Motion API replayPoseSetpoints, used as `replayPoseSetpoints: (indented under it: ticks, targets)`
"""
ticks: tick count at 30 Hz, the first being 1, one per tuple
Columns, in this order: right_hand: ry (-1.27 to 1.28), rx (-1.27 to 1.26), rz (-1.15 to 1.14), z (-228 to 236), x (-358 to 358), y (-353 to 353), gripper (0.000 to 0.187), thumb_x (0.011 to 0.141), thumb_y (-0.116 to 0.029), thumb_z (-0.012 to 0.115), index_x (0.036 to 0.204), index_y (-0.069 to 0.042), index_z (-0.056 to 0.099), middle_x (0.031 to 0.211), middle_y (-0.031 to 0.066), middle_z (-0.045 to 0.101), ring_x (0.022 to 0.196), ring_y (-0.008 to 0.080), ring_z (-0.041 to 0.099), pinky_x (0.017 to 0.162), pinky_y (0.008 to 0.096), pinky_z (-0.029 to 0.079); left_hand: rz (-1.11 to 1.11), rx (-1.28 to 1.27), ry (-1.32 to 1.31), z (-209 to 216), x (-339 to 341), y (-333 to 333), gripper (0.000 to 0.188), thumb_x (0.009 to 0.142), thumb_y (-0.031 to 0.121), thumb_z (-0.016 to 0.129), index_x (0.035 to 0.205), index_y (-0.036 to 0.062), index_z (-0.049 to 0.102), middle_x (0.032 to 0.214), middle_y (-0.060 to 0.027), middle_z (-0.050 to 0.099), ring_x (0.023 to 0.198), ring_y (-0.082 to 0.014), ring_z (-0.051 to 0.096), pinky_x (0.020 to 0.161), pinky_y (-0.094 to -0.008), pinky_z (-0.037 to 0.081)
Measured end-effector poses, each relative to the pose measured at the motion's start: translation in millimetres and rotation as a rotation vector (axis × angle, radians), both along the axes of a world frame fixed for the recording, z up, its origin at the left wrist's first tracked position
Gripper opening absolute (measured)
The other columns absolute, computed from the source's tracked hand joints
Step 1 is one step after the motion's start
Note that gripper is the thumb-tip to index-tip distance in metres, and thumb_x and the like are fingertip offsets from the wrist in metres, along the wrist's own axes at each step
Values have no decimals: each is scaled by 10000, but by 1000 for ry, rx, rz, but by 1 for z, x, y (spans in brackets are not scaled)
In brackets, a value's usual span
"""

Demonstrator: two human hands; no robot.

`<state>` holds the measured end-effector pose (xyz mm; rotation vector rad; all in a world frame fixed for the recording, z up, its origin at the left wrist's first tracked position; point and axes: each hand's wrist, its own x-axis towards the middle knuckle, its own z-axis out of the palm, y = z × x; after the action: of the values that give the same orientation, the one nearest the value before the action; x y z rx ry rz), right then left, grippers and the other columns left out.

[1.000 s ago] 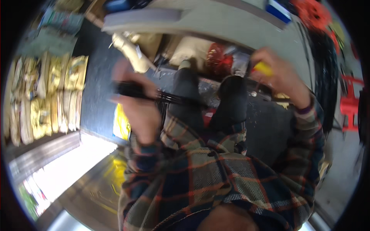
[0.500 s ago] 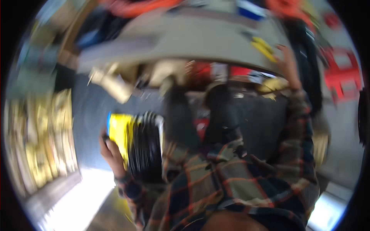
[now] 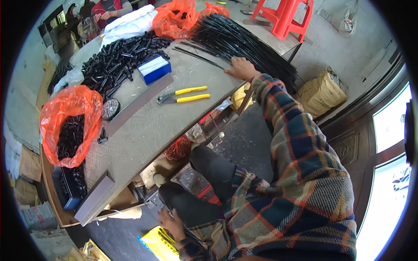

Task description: Assembling wire or fiber bundles by inserting strands into connectors and using pliers.

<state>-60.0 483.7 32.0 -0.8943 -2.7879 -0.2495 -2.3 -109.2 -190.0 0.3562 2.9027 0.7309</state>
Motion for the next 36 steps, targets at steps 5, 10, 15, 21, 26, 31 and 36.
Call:
replayPoseSetpoints:
  ticks: [5, 10, 15, 21, 26, 31, 36]
  targets:
    - [30, 199, 242, -28, -14, -12, 381, 842, -282, 492, 1063, 28, 472, 995, 165, 575, 921, 315, 551, 783, 413, 447, -87, 45, 253, 28, 31, 63, 393, 832, 286, 553, 1163, 77, 513, 1210, -136, 500, 1228, -335, 351, 991, -557, 179]
    - [167, 383, 71, -33, -23, -1, 323, 777, -192, 534, 1003, 36, 502, 859, 158, 601, 785, 276, 585, 638, 343, 482, -392, -24, 179, 31, 43, 90, 258, 802, 274, 567, 988, 100, 612, 995, -44, 598, 1142, -246, 437, 1015, -544, 132]
    - [99, 3, -30, -17, -33, -8, 365, 751, -141, 518, 1070, 34, 486, 849, 167, 617, 763, 306, 628, 648, 379, 501, -308, 81, 293, 15, 41, 89, 196, 792, 270, 571, 847, 101, 652, 818, -36, 631, 978, -188, 532, 1014, -528, 147]
    - [140, -152, -103, 11, -29, -10, 215, 697, -160, 551, 824, -8, 633, 876, 174, 640, 838, 308, 626, 691, 406, 495, -299, 89, 293, 15, 45, 88, 182, 792, 263, 568, 834, 109, 654, 810, -31, 635, 972, -188, 536, 1013, -522, 152]
    - [191, -287, -101, 21, -25, -11, 239, 720, -186, 543, 840, -1, 636, 858, 198, 632, 832, 312, 622, 683, 388, 491, -301, 117, 299, 14, 42, 88, 181, 790, 262, 568, 834, 109, 655, 806, -31, 637, 954, -192, 546, 1014, -518, 154]
    - [292, -515, 69, 44, -25, -39, 358, 786, -296, 557, 821, 57, 607, 700, 203, 610, 638, 291, 623, 569, 371, 481, -282, 110, 318, 13, 42, 84, 180, 787, 260, 569, 838, 111, 655, 806, -37, 638, 938, -194, 553, 1016, -514, 156]
    - [535, -912, 206, 70, -23, -50, 329, 803, -244, 576, 618, 26, 538, 502, 88, 520, 429, 172, 532, 397, 301, 414, -301, 133, 291, 19, 43, 85, 178, 782, 256, 573, 839, 109, 656, 807, -41, 638, 940, -193, 551, 1018, -513, 156]
